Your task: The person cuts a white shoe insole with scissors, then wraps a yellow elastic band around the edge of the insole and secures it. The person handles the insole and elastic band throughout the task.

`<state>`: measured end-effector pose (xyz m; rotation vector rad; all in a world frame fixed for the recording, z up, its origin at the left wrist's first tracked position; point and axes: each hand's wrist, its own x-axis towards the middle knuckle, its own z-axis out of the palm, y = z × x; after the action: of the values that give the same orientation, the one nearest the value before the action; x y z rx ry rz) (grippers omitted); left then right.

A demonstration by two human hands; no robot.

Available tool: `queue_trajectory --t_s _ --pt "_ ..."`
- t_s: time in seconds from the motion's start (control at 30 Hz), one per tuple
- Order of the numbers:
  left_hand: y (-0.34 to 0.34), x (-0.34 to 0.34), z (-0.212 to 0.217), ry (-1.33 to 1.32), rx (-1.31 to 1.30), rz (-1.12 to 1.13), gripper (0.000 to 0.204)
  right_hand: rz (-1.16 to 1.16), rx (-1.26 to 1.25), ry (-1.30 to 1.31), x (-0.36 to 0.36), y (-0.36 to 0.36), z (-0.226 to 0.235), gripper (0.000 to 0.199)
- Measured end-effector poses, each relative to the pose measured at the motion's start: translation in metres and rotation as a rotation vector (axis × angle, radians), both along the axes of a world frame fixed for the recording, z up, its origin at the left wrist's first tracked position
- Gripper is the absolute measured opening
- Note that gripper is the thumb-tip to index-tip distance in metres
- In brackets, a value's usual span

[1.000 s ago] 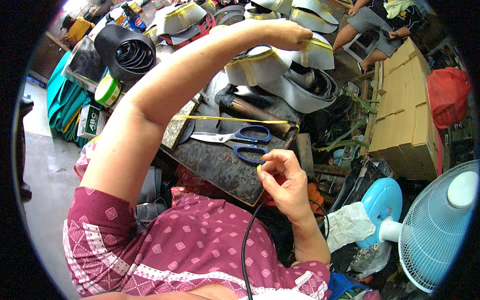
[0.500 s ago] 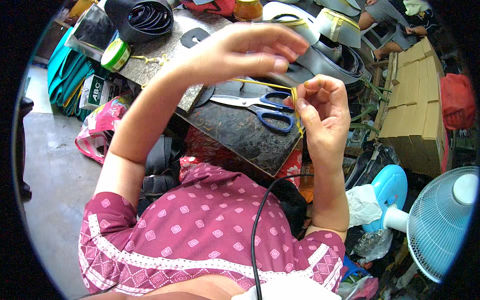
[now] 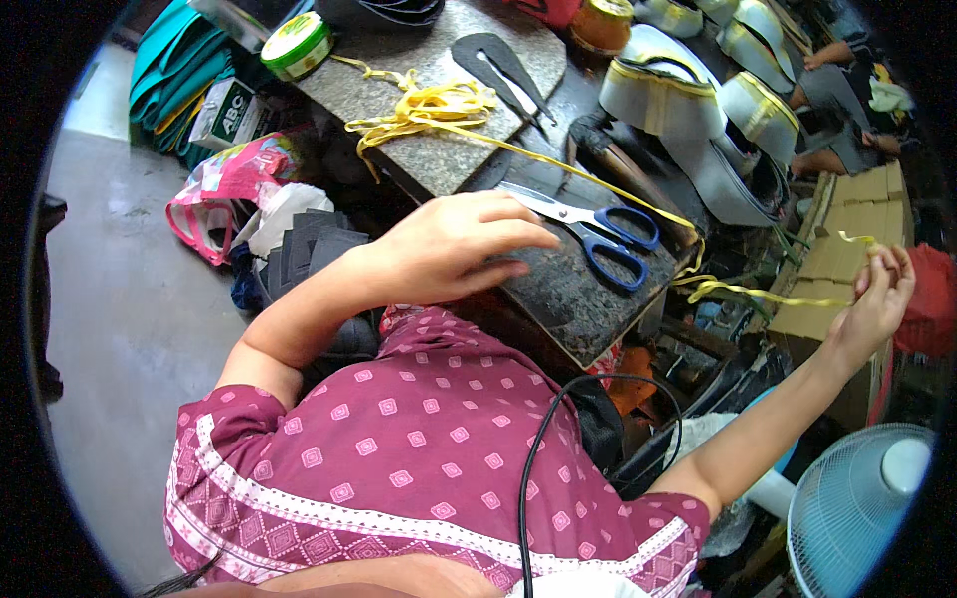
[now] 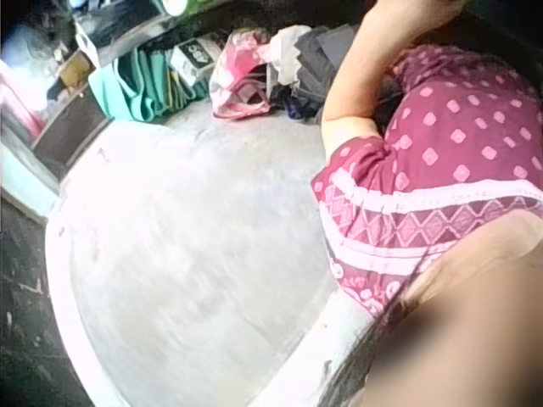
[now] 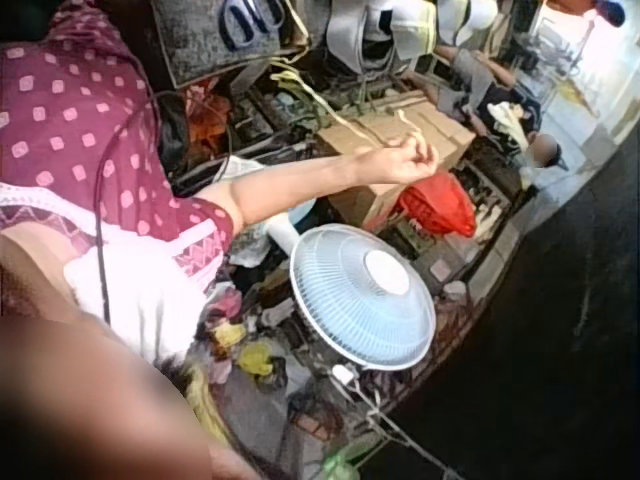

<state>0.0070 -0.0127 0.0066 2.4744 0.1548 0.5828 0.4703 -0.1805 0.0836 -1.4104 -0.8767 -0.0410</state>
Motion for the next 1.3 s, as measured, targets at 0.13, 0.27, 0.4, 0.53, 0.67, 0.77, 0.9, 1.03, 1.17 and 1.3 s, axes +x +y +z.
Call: queue_trajectory --t_s 0.13,0.27,0.4,0.53,0.67,0.77,0.9,1.03,1.17,1.3 --pt "0.002 -0.006 -0.007 -0.042 0.057 0.049 0.03 -0.23 -0.011 -0.17 0.129 -0.024 0.002 0.024" --pt "-0.002 -0.004 -0.012 -0.041 0.075 0.046 0.029 -0.452 -0.138 -0.348 0.226 -0.027 -0.015 0.02" --pt "-0.007 -0.002 -0.013 -0.025 0.076 0.039 0.027 -0.501 -0.442 -0.12 0.243 -0.006 -0.08 0.027" --pt "-0.01 -0.002 -0.012 -0.027 0.09 0.069 0.028 -0.289 -0.896 0.317 0.197 -0.002 -0.138 0.036" --pt "-0.007 -0.004 -0.014 -0.027 0.162 0.114 0.028 -0.454 -1.538 -0.066 0.181 -0.002 -0.156 0.057" --pt "-0.007 -0.006 -0.017 -0.014 0.125 0.117 0.03 -0.581 -1.578 -0.429 0.191 0.001 -0.156 0.069" --pt "-0.012 -0.007 -0.023 -0.026 0.126 0.124 0.028 -0.589 -1.275 -0.358 0.198 0.007 -0.154 0.073" --pt "-0.014 -0.016 -0.026 -0.036 0.131 0.178 0.028 -0.497 -1.214 0.124 0.202 0.012 -0.152 0.069" --pt "-0.015 -0.021 -0.028 -0.056 0.149 0.223 0.029 -0.561 -1.46 -0.158 0.214 0.02 -0.161 0.071" --pt "-0.022 0.002 -0.039 -0.218 0.18 0.354 0.038 -0.65 -1.503 -0.349 0.217 0.032 -0.178 0.092"
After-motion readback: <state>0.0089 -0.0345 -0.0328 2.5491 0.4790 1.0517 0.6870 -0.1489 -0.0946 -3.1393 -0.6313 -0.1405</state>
